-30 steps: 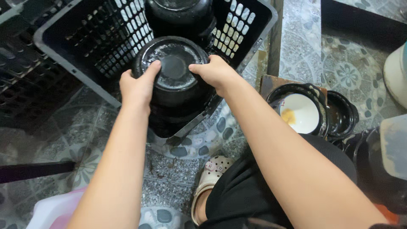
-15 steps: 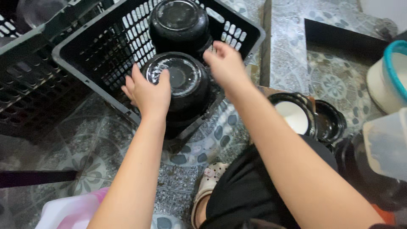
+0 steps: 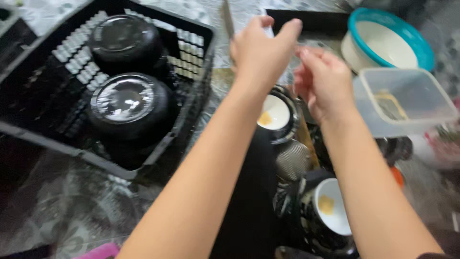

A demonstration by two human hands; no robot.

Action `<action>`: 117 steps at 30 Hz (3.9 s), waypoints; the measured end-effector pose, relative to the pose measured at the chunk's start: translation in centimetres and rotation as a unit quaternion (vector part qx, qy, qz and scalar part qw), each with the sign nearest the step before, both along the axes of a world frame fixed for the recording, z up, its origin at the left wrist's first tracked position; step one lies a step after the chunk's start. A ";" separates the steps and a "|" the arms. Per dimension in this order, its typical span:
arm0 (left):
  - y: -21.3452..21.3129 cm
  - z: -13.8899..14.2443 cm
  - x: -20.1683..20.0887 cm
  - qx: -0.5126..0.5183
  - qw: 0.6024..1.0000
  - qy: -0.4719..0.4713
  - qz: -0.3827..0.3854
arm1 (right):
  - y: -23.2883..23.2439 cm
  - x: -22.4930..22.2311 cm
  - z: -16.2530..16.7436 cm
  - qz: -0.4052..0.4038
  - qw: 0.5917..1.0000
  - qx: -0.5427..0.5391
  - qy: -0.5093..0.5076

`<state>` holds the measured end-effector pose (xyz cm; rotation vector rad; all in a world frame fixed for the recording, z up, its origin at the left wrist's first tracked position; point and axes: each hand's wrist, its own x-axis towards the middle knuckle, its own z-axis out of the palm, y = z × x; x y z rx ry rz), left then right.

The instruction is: The person rinses black clay cooking pots and bowls one at a time under a running tap, turning each over to rinse both sides, then stacks the rinsed pots into a black plastic basket on the tiled floor. They work through a pile of used pots beside a steel tray of water.

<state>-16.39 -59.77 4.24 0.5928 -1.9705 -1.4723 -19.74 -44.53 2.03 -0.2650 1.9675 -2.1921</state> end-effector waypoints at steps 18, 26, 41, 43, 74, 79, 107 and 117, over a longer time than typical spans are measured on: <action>6.1 -23.3 -1.3 0.291 0.875 -0.362 0.134 | 2.2 -6.1 -26.1 -0.030 0.926 0.140 -0.349; 6.8 -27.9 -1.7 0.291 0.860 -0.408 0.092 | 2.5 -4.2 -21.3 -0.081 0.964 -0.036 -0.250; 7.0 -22.0 -0.8 0.187 0.920 -0.318 0.133 | 11.8 0.8 -18.9 -0.219 0.947 -0.022 -0.233; 6.2 -21.5 -0.4 0.146 0.940 -0.265 0.158 | 11.6 0.6 -20.4 -0.215 0.939 -0.026 -0.266; 13.7 -10.1 3.0 0.194 0.971 -0.027 0.140 | 10.0 4.0 -9.5 -0.187 0.972 0.107 -0.098; 16.6 -8.4 4.1 0.206 0.969 0.122 0.062 | 13.6 7.4 -4.4 -0.172 0.972 0.146 -0.063; 48.5 1.6 8.2 0.053 0.868 -0.113 -0.480 | 59.4 12.2 7.3 -0.374 0.868 0.093 -0.314; 70.6 1.0 8.0 -0.115 0.640 -0.357 -0.670 | 73.7 26.5 -8.0 -0.573 0.735 -0.028 -0.361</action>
